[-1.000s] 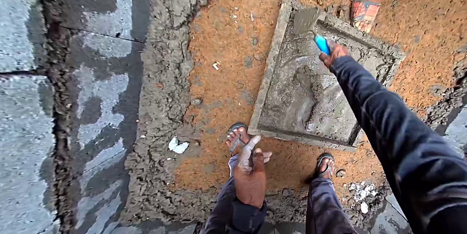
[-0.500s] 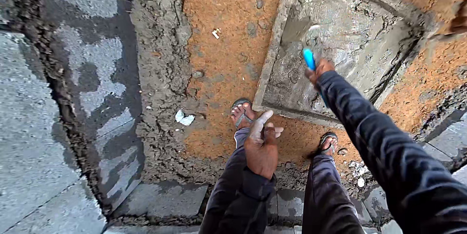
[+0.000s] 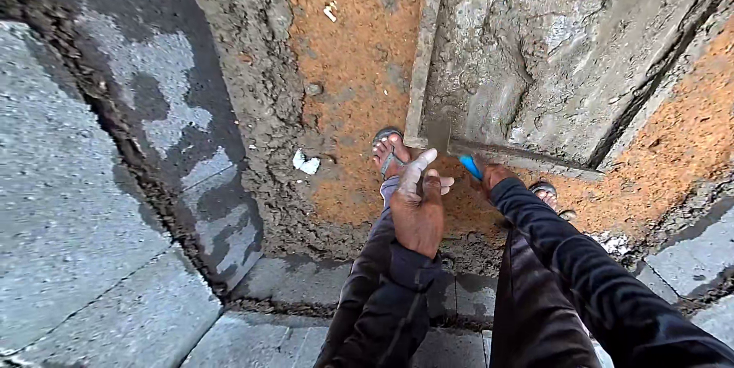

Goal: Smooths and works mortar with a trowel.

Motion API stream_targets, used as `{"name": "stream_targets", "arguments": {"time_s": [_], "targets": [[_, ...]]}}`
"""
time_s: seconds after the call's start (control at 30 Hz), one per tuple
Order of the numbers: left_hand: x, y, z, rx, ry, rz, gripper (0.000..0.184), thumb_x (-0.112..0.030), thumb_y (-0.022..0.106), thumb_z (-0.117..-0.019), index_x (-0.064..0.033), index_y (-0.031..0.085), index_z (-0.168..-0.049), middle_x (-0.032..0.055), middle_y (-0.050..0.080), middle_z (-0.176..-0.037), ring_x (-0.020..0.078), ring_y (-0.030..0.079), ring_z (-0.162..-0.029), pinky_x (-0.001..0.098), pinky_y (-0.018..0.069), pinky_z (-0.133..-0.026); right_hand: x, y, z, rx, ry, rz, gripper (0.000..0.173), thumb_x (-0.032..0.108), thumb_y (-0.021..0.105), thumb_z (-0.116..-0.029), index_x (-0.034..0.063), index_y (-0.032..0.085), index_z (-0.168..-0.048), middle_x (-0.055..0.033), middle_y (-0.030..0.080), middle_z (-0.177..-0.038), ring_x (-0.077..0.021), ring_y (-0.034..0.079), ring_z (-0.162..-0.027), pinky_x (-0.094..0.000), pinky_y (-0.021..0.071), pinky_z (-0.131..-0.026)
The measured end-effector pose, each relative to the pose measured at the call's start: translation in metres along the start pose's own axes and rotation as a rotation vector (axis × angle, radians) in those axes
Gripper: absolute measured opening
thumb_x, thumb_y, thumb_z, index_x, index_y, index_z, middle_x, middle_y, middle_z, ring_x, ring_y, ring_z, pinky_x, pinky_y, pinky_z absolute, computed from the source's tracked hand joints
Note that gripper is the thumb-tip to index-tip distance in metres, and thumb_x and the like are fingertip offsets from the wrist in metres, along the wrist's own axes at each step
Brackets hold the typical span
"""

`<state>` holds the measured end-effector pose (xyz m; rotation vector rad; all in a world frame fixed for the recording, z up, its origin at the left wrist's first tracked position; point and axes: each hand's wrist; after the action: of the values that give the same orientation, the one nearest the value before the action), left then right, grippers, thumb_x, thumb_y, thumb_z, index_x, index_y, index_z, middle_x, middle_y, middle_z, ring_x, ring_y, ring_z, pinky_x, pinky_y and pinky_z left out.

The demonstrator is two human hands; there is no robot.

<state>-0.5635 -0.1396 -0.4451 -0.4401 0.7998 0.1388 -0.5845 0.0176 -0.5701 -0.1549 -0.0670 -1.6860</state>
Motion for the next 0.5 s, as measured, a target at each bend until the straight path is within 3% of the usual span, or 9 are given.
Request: {"name": "stream_targets", "arguments": {"time_s": [0.13, 0.23, 0.4, 0.5], "targets": [[0.006, 0.001, 0.008, 0.007, -0.025, 0.006, 0.031, -0.002, 0.053, -0.1036, -0.0035, 0.064, -0.133, 0.0092, 0.075, -0.102, 0.0195, 0.076, -0.08, 0.0363, 0.0666, -0.072, -0.016, 0.022, 0.025, -0.163, -0.023, -0.17, 0.061, 0.034, 0.057, -0.1035, 0.0047, 0.041, -0.154, -0.0253, 0.065, -0.132, -0.0427, 0.068, -0.115, -0.0612, 0.0527, -0.098], [0.013, 0.0, 0.011, 0.013, -0.032, -0.011, 0.03, -0.003, 0.054, -0.1034, -0.0033, 0.064, -0.132, 0.0097, 0.075, -0.103, 0.0204, 0.076, -0.081, 0.0371, 0.0667, -0.073, -0.002, 0.055, -0.004, -0.34, -0.118, -0.451, 0.06, 0.026, 0.063, -0.1022, -0.001, 0.042, -0.151, -0.0269, 0.063, -0.133, -0.0423, 0.067, -0.116, -0.0596, 0.0529, -0.101], [0.013, 0.003, 0.011, 0.014, 0.012, -0.048, 0.031, -0.001, 0.054, -0.1024, -0.0024, 0.065, -0.131, 0.0098, 0.075, -0.11, 0.0204, 0.076, -0.084, 0.037, 0.0672, -0.075, 0.058, 0.064, -0.082, -0.342, -0.067, -0.512, 0.069, 0.043, 0.054, -0.1061, 0.0047, 0.032, -0.159, -0.0271, 0.06, -0.139, -0.0447, 0.065, -0.121, -0.0646, 0.051, -0.1], [0.014, 0.003, 0.012, 0.032, 0.033, -0.105, 0.029, -0.003, 0.053, -0.1037, -0.0028, 0.065, -0.13, 0.0084, 0.076, -0.105, 0.019, 0.076, -0.08, 0.0353, 0.0668, -0.072, 0.055, 0.038, -0.094, -0.34, 0.035, -0.36, 0.066, 0.053, 0.041, -0.1079, 0.0089, 0.036, -0.157, -0.0264, 0.065, -0.133, -0.0456, 0.067, -0.116, -0.0652, 0.0522, -0.096]]}}
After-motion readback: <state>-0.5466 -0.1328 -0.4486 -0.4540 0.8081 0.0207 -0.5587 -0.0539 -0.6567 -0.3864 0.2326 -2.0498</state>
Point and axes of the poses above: each hand's wrist, its own z-axis away from the middle knuckle, its own y-axis out of the palm, x = y × z
